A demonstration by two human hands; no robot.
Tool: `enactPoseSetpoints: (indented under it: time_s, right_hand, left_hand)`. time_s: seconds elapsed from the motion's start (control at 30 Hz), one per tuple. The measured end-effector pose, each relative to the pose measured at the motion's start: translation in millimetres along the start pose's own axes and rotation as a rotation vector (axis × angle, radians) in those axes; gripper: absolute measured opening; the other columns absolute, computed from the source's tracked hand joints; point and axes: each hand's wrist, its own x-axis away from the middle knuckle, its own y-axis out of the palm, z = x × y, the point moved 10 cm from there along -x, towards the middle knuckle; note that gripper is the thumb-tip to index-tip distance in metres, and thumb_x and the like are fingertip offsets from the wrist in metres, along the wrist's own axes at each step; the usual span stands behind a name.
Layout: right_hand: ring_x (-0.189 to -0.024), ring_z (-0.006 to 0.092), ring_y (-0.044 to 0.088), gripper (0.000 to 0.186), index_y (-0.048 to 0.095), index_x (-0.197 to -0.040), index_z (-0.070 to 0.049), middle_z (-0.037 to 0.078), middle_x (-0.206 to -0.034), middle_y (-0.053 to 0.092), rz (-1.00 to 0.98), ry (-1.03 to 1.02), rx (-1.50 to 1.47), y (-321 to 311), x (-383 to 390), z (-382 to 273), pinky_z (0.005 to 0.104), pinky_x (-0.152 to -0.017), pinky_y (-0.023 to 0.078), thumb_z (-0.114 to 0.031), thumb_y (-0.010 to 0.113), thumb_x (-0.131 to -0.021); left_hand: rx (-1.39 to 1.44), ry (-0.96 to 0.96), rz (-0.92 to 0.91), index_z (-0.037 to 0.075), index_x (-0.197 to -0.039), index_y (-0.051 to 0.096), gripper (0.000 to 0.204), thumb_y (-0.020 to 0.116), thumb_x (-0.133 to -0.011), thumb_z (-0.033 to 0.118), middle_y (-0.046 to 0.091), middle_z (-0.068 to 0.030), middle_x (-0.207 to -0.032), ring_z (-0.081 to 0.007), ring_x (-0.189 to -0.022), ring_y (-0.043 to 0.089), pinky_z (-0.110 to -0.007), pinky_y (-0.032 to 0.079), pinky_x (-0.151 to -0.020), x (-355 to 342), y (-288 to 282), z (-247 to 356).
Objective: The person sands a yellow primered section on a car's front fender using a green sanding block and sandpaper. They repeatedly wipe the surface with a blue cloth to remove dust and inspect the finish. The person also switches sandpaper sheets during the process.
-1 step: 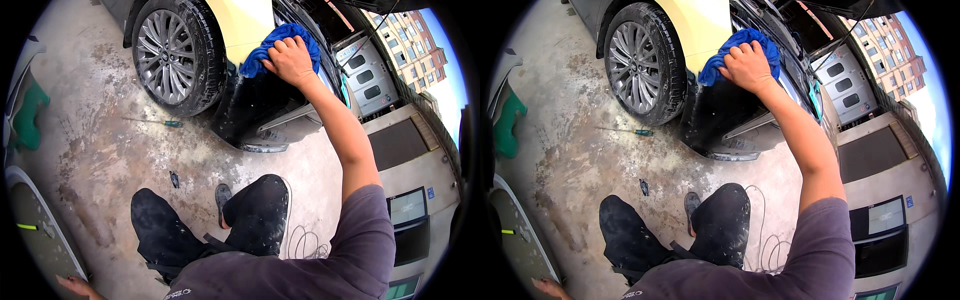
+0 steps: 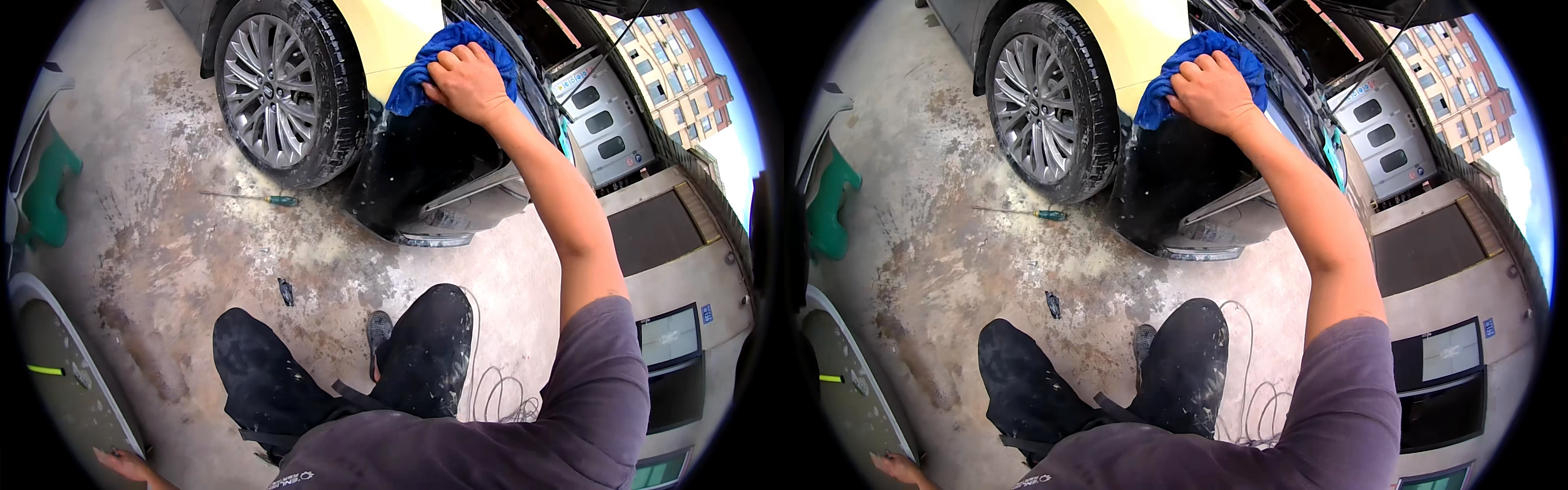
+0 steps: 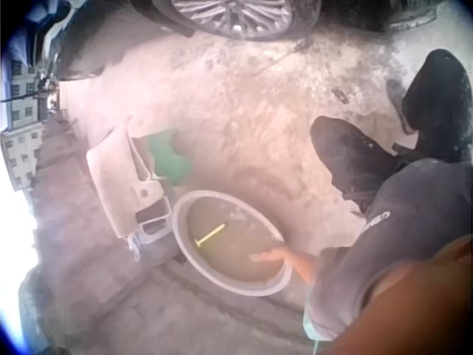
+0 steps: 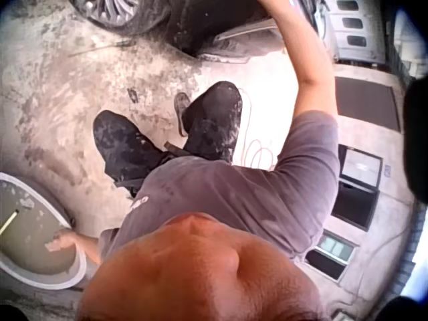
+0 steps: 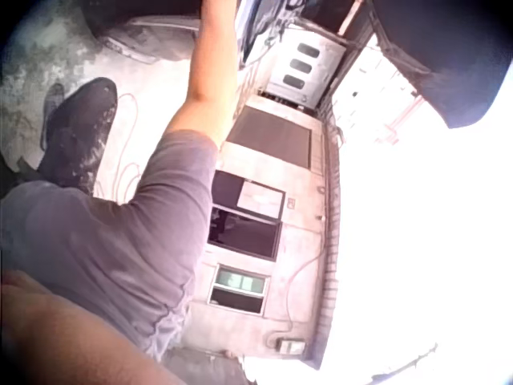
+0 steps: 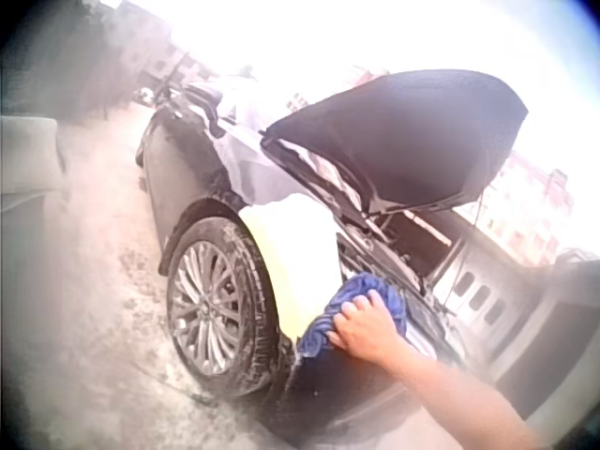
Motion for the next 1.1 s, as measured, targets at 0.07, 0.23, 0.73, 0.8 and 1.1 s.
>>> enactPoseSetpoints:
  time_s: [0.07, 0.23, 0.73, 0.8, 1.1]
  right_hand:
    - [-0.095, 0.0229, 0.062, 0.025, 0.07, -0.092, -0.016, 0.001, -0.094, 0.06, 0.159, -0.163, -0.017, -6, -24, 6, 0.0377, -0.088, 0.05, -0.039, 0.074, -0.083]
    - [-0.085, 0.0285, 0.062, 0.024, 0.066, -0.103, -0.021, 0.004, -0.094, 0.061, 0.197, -0.182, -0.149, -16, -48, 36, 0.0425, -0.072, 0.052, -0.028, 0.073, -0.081]
    - [-0.088, 0.0376, 0.072, 0.033, 0.077, -0.108, -0.007, 0.019, -0.098, 0.074, 0.581, 0.293, -0.878, 1, 3, 161, 0.0426, -0.081, 0.057, -0.017, 0.066, -0.078]
    - [-0.083, 0.0319, 0.074, 0.038, 0.074, -0.113, -0.002, 0.023, -0.096, 0.075, 0.597, 0.372, -1.075, 20, 7, 183, 0.0382, -0.08, 0.057, -0.016, 0.065, -0.079]
    - [-0.091, 0.035, 0.073, 0.031, 0.074, -0.107, -0.004, 0.021, -0.097, 0.074, 0.703, 0.414, -1.275, 28, 16, 186, 0.0411, -0.082, 0.056, -0.021, 0.065, -0.082]
  left_hand:
    - [-0.049, -0.098, -0.091, 0.003, -0.148, 0.051, 0.049, 0.054, -0.1, 0.009, 0.051, -0.0159, -0.151, -0.0332, -0.14, 0.047, -0.04, 0.037, -0.117, 4, 15, -8]
    - [-0.27, -0.151, -0.236, 0.001, -0.124, 0.066, 0.03, 0.057, -0.103, 0.02, 0.068, -0.0176, -0.122, -0.0369, -0.111, 0.064, -0.044, 0.051, -0.096, -29, 12, 54]
    - [1.58, -0.2, -0.595, 0.003, -0.1, 0.072, 0.019, 0.08, -0.092, 0.019, 0.068, 0.0002, -0.09, -0.0084, -0.081, 0.059, -0.025, 0.048, -0.073, -56, -267, 852]
    - [1.65, -0.17, -0.652, 0.004, -0.097, 0.073, 0.02, 0.082, -0.089, 0.019, 0.067, 0.0001, -0.084, -0.0082, -0.075, 0.058, -0.026, 0.048, -0.068, -75, -305, 933]
    - [1.633, -0.509, -0.692, -0.002, -0.095, 0.066, 0.016, 0.076, -0.088, 0.009, 0.068, -0.0069, -0.078, -0.0166, -0.06, 0.065, -0.034, 0.055, -0.052, -129, -338, 1012]
